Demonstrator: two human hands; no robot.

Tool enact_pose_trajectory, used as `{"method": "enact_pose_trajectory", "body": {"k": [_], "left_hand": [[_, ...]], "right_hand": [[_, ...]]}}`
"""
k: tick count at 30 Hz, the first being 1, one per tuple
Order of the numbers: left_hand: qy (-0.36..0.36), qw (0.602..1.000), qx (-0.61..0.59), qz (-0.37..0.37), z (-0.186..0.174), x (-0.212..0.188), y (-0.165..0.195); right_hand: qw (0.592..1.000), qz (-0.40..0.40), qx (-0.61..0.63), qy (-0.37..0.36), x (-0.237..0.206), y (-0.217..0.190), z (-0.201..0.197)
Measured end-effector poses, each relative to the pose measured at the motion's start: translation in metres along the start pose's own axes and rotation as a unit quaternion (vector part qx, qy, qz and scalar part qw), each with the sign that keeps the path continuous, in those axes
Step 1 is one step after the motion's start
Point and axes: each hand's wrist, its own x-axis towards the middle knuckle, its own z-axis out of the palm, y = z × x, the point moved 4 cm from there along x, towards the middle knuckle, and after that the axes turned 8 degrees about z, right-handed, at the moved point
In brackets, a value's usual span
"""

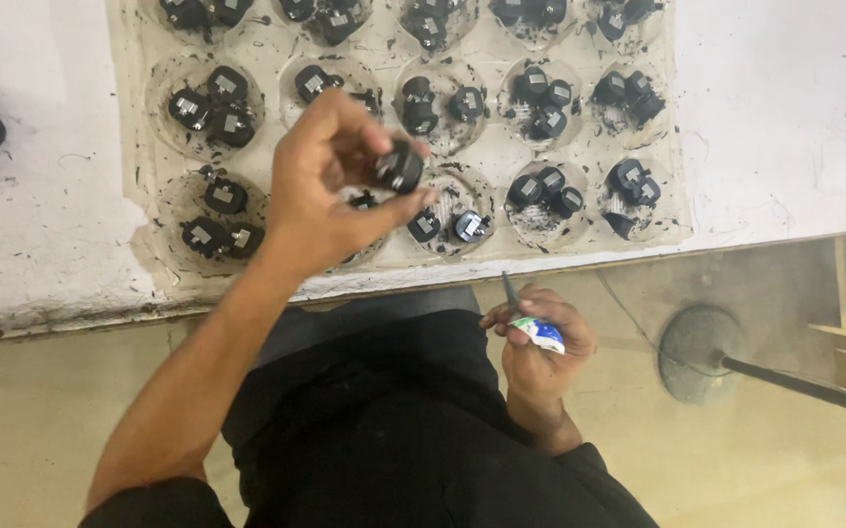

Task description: The person applies adhesive from a tube to small black plastic components held in the left hand, then places each treated component into a compartmentalized tray. The person repeats this process for multiple components throughout the clip.

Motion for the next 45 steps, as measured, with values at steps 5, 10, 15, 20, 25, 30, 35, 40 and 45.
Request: {"method": "enact_pose_trajectory", "body": {"k": [5,10,15,20,25,30,35,40,45], "left_hand": [[0.142,0.972,-0.145,-0.114,0.014,-0.067,0.011],[0.163,0.942,-0.201,-0.214,0.016,-0.130,0.042],[0.160,0.958,-0.090,-0.218,0.012,-0.144,0.061],[0.129,0.975,-0.057,-0.172,0.003,-0.141,0.075],[0.101,0.979,-0.039,-0.174,0.000,-0.143,0.078],[0.063,0.977,-0.058,-0.196,-0.002,-0.142,0.074],[0.063,0.967,-0.131,-0.209,-0.001,-0.143,0.066],[0.060,0.959,-0.160,-0.224,0.000,-0.149,0.059],[0.066,0.954,-0.183,-0.228,-0.002,-0.153,0.055]], "right_hand": [[0.998,0.013,-0.003,-0.062,0.013,0.007,0.022],[0.992,0.021,-0.021,-0.122,-0.015,-0.001,0.065],[0.983,-0.004,-0.072,-0.172,-0.025,-0.016,0.085],[0.979,0.019,-0.071,-0.189,-0.024,-0.017,0.091],[0.974,0.031,-0.097,-0.204,-0.022,-0.017,0.095],[0.967,0.026,-0.103,-0.233,-0.016,-0.018,0.099],[0.964,0.036,-0.113,-0.239,-0.014,-0.021,0.102],[0.961,0.041,-0.137,-0.236,-0.014,-0.022,0.103],[0.959,0.024,-0.145,-0.244,-0.016,-0.022,0.106]]}}
